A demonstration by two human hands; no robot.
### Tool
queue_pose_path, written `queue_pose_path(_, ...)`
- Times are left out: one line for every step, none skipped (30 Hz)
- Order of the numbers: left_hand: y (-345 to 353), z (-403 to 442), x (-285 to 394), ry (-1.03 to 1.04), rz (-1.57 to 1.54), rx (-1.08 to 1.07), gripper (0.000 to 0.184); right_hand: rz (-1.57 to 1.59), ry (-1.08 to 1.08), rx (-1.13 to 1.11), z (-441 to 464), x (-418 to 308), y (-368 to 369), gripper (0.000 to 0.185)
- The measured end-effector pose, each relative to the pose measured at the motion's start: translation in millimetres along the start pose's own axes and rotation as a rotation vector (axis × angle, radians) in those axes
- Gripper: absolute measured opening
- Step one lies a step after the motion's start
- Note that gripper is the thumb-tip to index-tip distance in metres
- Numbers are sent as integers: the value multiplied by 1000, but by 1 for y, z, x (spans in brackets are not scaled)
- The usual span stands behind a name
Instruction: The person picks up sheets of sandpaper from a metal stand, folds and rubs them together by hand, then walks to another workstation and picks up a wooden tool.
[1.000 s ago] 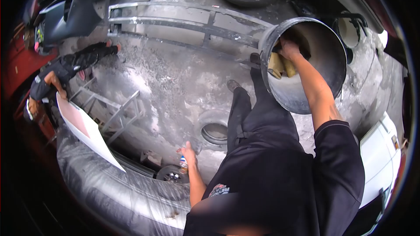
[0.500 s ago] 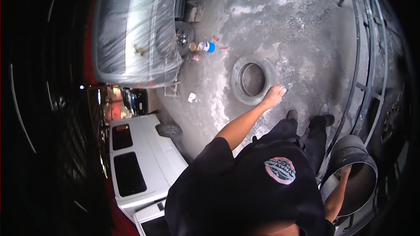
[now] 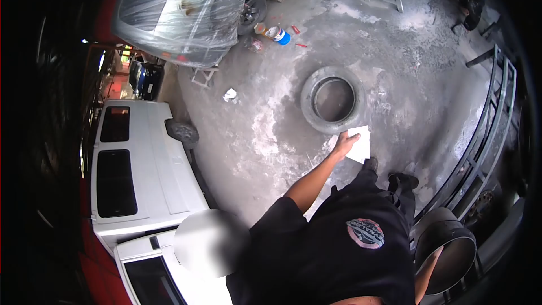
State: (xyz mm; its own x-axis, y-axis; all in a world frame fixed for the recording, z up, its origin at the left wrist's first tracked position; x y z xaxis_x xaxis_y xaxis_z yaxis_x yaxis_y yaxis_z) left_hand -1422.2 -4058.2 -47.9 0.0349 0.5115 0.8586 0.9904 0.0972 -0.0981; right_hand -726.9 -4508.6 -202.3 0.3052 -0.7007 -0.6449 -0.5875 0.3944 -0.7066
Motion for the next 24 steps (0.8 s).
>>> queue_pose_path(-7, -8, 16, 3, -19, -1, 28, 35, 2, -2, -8, -10, -2, 42)
queue_pose_path(-13, -12, 28, 39, -44, -22, 29, 65, 5, -8, -19, -24, -2, 42)
queue_pose_path(-19, -16, 35, 74, -70, -43, 29, 97, 6, -21, -29, -33, -3, 41)
queue_pose_path(-25, -19, 44, 78, -132, -51, 29, 129, 13, -33, -39, -43, -4, 41)
queue_pose_path(-31, -24, 51, 43, -206, -108, 30, 166, 20, -49, -49, -51, -4, 40)
queue_pose_path(-36, -33, 66, 42, -266, -107, 30, 202, 33, -65, -60, -61, -6, 40)
queue_pose_path(-43, -37, 74, 45, -323, -104, 30, 243, 46, -91, -68, -66, -10, 40)
queue_pose_path(-48, -36, 72, 49, -333, -105, 30, 266, 50, -102, -76, -72, -14, 39)
queue_pose_path(-51, -31, 70, 87, -320, -93, 30, 273, 38, -98, -81, -75, -21, 39)
queue_pose_path(-55, -28, 69, 126, -309, -76, 29, -84, -368, 99, -71, -55, -37, 38)
queue_pose_path(-55, -31, 73, 117, -331, -66, 27, 57, -146, 233, -91, -82, -55, 38)
queue_pose_path(-49, -33, 75, 82, -353, -102, 27, 265, 45, 246, -89, -72, -71, 34)
queue_pose_path(-44, -33, 77, 52, -379, -134, 26, -163, -118, 223, -66, -45, -85, 36)
queue_pose_path(-38, -30, 77, 114, -367, -109, 22, -194, -135, 284, -66, -61, -96, 36)
queue_pose_path(-33, -27, 75, 170, -355, -78, 19, -213, -152, 348, -68, -87, -102, 37)
queue_pose_path(-25, -30, 80, 170, -360, -101, 18, -252, -173, 418, -73, -118, -107, 38)
queue_pose_path(-14, -34, 88, 167, -365, -134, 17, -272, -199, 481, -73, -140, -115, 39)
queue_pose_path(-3, -36, 89, 142, -427, -175, 18, -280, -227, 544, -77, -166, -120, 40)
queue_pose_path(2, -45, 100, 145, -435, -211, 18, -283, -256, 602, -83, -196, -122, 41)
queue_pose_path(7, -46, 100, 166, -410, -238, 18, -261, -296, 650, -89, -227, -122, 42)
queue_pose_path(13, -46, 100, 195, -383, -258, 18, -236, -341, 696, -95, -261, -117, 42)
queue_pose_path(17, -47, 101, 220, -380, -246, 19, -201, -396, 716, -100, -294, -108, 43)
queue_pose_path(18, -49, 103, 244, -378, -235, 19, -156, -460, 718, -107, -326, -99, 44)
queue_pose_path(18, -57, 110, 225, -414, -265, 22, -89, -536, 683, -111, -359, -83, 46)
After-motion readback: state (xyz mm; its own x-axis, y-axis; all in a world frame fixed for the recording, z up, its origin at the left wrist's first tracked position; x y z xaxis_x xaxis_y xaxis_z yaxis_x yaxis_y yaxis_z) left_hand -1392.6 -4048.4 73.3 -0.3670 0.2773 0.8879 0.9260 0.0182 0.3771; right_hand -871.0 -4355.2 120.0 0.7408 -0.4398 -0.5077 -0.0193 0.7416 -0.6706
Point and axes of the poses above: each hand's wrist, its own z-axis towards the middle knuckle, its own y-axis out of the palm, x = y × z, the point moved 6 cm from there along z, towards the middle knuckle, and after that the axes turned 9 degrees about x, right-handed, at the moved point
